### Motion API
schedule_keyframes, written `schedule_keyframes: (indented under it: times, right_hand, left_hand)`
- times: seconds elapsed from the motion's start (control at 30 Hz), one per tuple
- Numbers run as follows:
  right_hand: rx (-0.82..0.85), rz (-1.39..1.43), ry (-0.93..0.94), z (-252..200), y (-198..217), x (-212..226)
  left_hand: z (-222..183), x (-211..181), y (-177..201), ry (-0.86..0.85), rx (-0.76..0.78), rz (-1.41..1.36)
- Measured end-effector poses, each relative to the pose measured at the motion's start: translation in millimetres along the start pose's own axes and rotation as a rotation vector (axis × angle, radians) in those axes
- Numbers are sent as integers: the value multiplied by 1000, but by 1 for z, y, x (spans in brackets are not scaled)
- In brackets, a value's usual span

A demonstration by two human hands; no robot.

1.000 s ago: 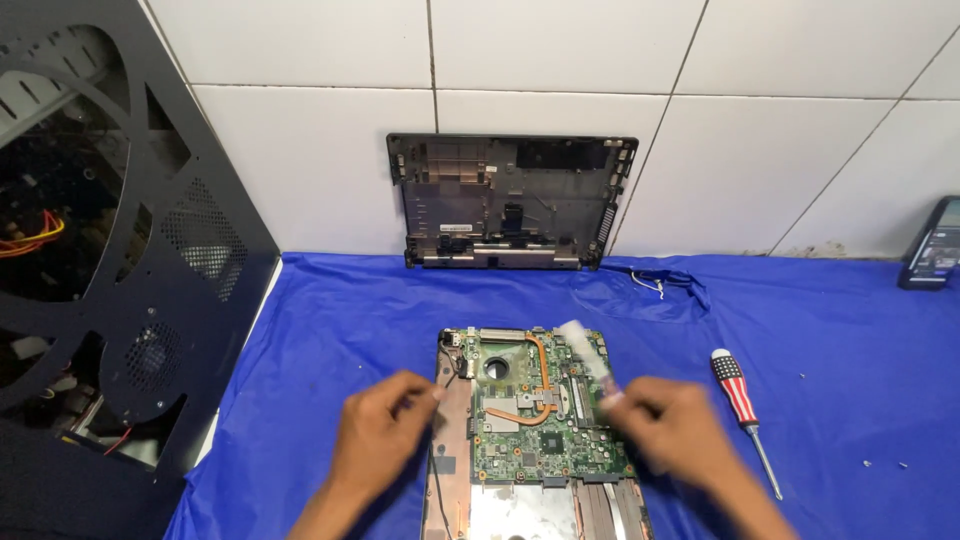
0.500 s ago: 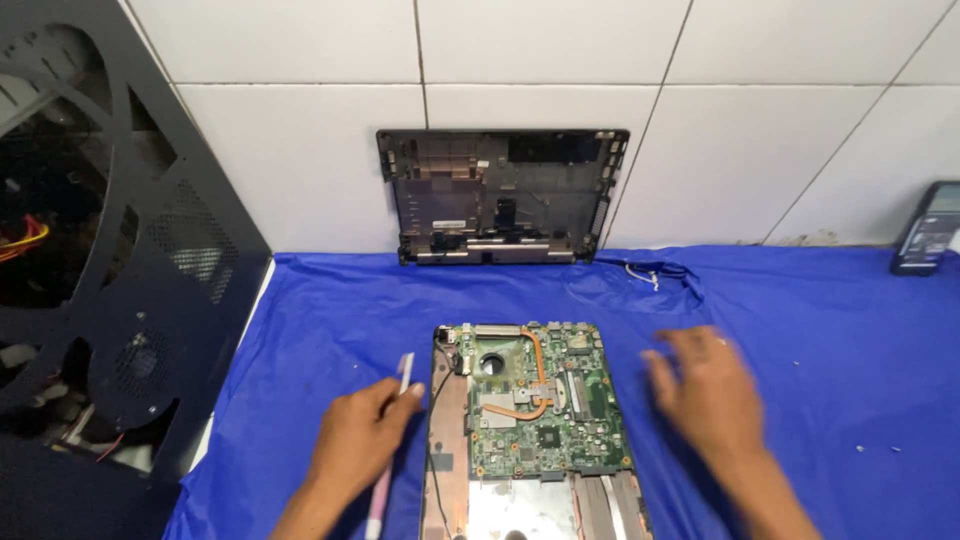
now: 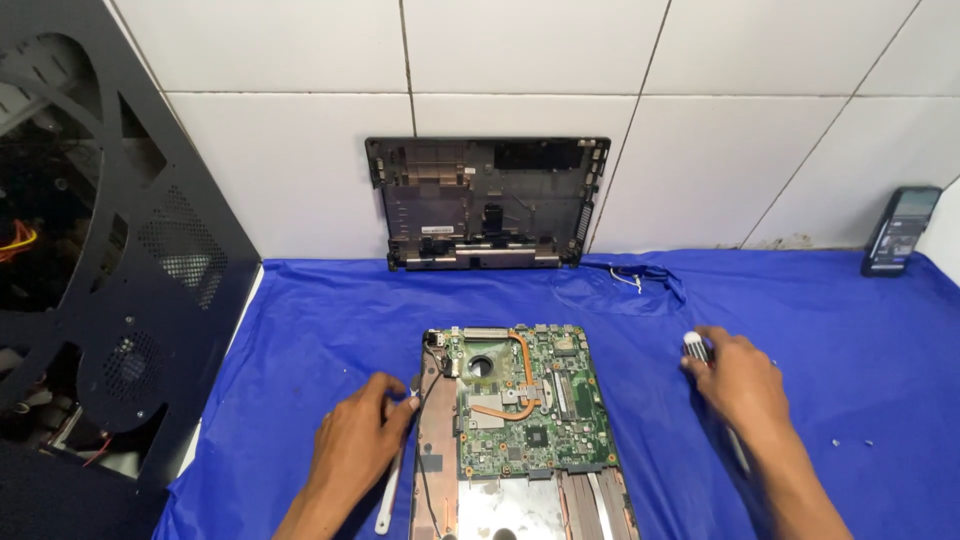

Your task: Cleaning a laptop motherboard with a brush and removing internal screws using a screwdriver.

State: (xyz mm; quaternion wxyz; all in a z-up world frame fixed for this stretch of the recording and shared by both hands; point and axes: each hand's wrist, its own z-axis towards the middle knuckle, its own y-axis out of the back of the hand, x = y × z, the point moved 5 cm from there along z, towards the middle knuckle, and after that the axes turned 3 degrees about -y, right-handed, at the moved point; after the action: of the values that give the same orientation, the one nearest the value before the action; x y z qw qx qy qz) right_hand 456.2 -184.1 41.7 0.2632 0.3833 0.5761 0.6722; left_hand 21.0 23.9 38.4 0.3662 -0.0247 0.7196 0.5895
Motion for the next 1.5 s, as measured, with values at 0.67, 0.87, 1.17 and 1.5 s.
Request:
schedule_keyframes:
  times: [0.67, 0.87, 1.17, 1.5]
  right_hand:
    - [75, 810, 505, -62, 118, 183]
    - [221, 614, 558, -54, 94, 191]
    - [205, 700, 561, -52, 88, 191]
    - [205, 676, 562, -53, 85, 192]
  left_hand:
    - [-24, -97, -62, -842, 198, -83]
    - [-22, -96, -63, -866, 155, -68]
    - [-22, -96, -65, -870, 115, -44]
    - [-22, -96, -65, -867, 91, -53]
